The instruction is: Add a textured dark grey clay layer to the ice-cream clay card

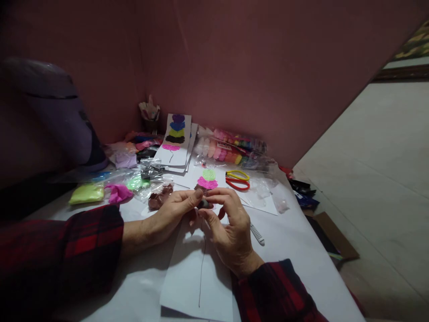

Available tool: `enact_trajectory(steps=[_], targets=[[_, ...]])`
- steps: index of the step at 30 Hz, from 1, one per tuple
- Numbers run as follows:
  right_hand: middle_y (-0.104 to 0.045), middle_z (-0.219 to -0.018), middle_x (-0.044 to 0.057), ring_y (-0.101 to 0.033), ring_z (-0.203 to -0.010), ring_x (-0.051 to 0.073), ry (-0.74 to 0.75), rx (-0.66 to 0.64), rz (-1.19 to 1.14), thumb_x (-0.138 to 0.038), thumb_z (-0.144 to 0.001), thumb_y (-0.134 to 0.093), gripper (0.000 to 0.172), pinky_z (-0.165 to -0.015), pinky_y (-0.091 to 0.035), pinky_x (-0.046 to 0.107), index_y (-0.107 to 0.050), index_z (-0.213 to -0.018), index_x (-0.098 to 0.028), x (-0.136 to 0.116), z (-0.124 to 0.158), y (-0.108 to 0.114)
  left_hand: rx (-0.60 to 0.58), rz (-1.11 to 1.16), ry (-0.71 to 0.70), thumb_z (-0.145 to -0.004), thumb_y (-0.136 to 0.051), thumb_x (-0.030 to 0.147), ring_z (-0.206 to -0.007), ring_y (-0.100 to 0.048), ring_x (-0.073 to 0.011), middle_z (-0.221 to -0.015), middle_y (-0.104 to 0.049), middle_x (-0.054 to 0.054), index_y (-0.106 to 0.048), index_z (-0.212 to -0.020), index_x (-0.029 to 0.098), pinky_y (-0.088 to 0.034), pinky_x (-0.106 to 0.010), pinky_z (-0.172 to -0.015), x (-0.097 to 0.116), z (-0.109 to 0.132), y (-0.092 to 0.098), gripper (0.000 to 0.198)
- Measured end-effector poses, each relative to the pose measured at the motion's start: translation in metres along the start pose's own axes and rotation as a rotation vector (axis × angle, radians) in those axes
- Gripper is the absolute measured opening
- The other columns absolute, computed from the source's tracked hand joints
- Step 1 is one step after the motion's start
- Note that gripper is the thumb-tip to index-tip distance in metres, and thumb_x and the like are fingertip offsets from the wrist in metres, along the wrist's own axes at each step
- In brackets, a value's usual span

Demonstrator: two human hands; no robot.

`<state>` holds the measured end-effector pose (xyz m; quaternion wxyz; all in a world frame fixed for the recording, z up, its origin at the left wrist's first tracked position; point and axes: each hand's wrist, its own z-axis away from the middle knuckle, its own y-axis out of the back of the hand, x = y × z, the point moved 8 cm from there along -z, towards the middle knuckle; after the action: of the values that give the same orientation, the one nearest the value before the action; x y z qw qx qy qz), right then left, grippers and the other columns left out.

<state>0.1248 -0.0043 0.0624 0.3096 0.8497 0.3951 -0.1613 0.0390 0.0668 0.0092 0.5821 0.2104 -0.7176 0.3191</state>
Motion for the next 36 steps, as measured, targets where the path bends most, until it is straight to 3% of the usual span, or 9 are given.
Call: enact_trajectory(steps=[12, 16, 19, 23, 26, 29, 33, 36], targets=[[-0.062, -0.104, 0.006, -0.059, -0.092, 0.02, 0.002, -0.031, -0.018, -0.014, -0.081, -0.07, 0.022, -0.055, -0.048, 0.028, -0.061, -0.099, -0.021, 0.0004, 0.001, -0.0029, -0.018, -0.016, 0.002, -0.082, -0.06, 0.059, -0.049, -0.039, -0.0068, -0.054, -0.045, 0.002, -0.053, -0.061, 0.013, -0.025, -0.022, -0.048, 0.0011, 0.0009, -0.0005, 0.051], [-0.062, -0.103, 0.006, -0.059, -0.09, 0.019, 0.022, -0.033, -0.021, -0.013, -0.086, -0.063, 0.014, -0.058, -0.048, 0.028, -0.063, -0.098, -0.021, -0.0005, 0.0, -0.0037, -0.045, -0.035, 0.0, -0.085, -0.052, 0.063, -0.048, -0.043, -0.0074, -0.056, -0.05, 0.0, -0.058, -0.066, 0.012, -0.028, -0.022, -0.048, 0.001, 0.0005, -0.0024, 0.054], [-0.062, -0.101, 0.006, -0.059, -0.088, 0.019, -0.007, -0.009, 0.001, -0.016, -0.081, -0.071, 0.018, -0.055, -0.048, 0.028, -0.061, -0.094, -0.021, 0.0025, 0.0004, -0.0014, -0.042, 0.036, 0.034, -0.079, -0.065, 0.057, -0.045, -0.042, -0.0071, -0.052, -0.046, 0.004, -0.056, -0.068, 0.014, -0.028, -0.021, -0.046, -0.0029, 0.0002, -0.0023, 0.046], [-0.063, -0.105, 0.007, -0.06, -0.091, 0.021, 0.007, -0.046, -0.019, -0.02, -0.083, -0.069, 0.018, -0.056, -0.049, 0.029, -0.062, -0.1, -0.022, 0.0007, 0.0013, -0.0036, -0.022, 0.009, 0.021, -0.083, -0.055, 0.062, -0.045, -0.041, -0.0066, -0.052, -0.047, 0.002, -0.055, -0.064, 0.013, -0.027, -0.021, -0.046, -0.0033, -0.0002, -0.0008, 0.053], [-0.063, -0.101, 0.006, -0.06, -0.09, 0.02, 0.0, 0.005, -0.008, -0.015, -0.085, -0.066, 0.012, -0.057, -0.048, 0.029, -0.062, -0.094, -0.022, 0.0012, 0.0016, 0.0005, -0.03, 0.013, 0.029, -0.081, -0.058, 0.063, -0.045, -0.044, -0.0074, -0.053, -0.051, 0.001, -0.056, -0.067, 0.013, -0.029, -0.021, -0.045, -0.0035, -0.0001, -0.0017, 0.051], [-0.062, -0.104, 0.006, -0.059, -0.09, 0.021, -0.025, 0.012, -0.005, -0.018, -0.078, -0.074, 0.023, -0.055, -0.047, 0.029, -0.061, -0.097, -0.022, 0.0043, 0.0015, 0.0004, -0.028, 0.06, 0.029, -0.078, -0.066, 0.055, -0.044, -0.041, -0.0058, -0.052, -0.046, 0.004, -0.053, -0.066, 0.014, -0.028, -0.02, -0.045, -0.0034, 0.0, -0.0015, 0.045], [-0.062, -0.105, 0.007, -0.059, -0.093, 0.021, 0.001, -0.019, -0.011, -0.015, -0.084, -0.066, 0.017, -0.058, -0.048, 0.03, -0.062, -0.1, -0.022, 0.0027, 0.0011, -0.0028, -0.036, 0.039, 0.006, -0.084, -0.056, 0.06, -0.045, -0.043, -0.0064, -0.055, -0.05, 0.001, -0.056, -0.066, 0.013, -0.029, -0.02, -0.045, -0.0026, -0.0006, -0.0017, 0.05], [-0.062, -0.102, 0.006, -0.059, -0.091, 0.02, -0.013, 0.027, -0.007, -0.014, -0.082, -0.069, 0.017, -0.057, -0.047, 0.029, -0.061, -0.095, -0.022, 0.0033, 0.0011, 0.0009, -0.029, 0.047, 0.016, -0.081, -0.061, 0.058, -0.044, -0.043, -0.0066, -0.054, -0.05, 0.002, -0.056, -0.069, 0.013, -0.029, -0.021, -0.044, -0.0035, -0.0008, -0.0015, 0.047]])
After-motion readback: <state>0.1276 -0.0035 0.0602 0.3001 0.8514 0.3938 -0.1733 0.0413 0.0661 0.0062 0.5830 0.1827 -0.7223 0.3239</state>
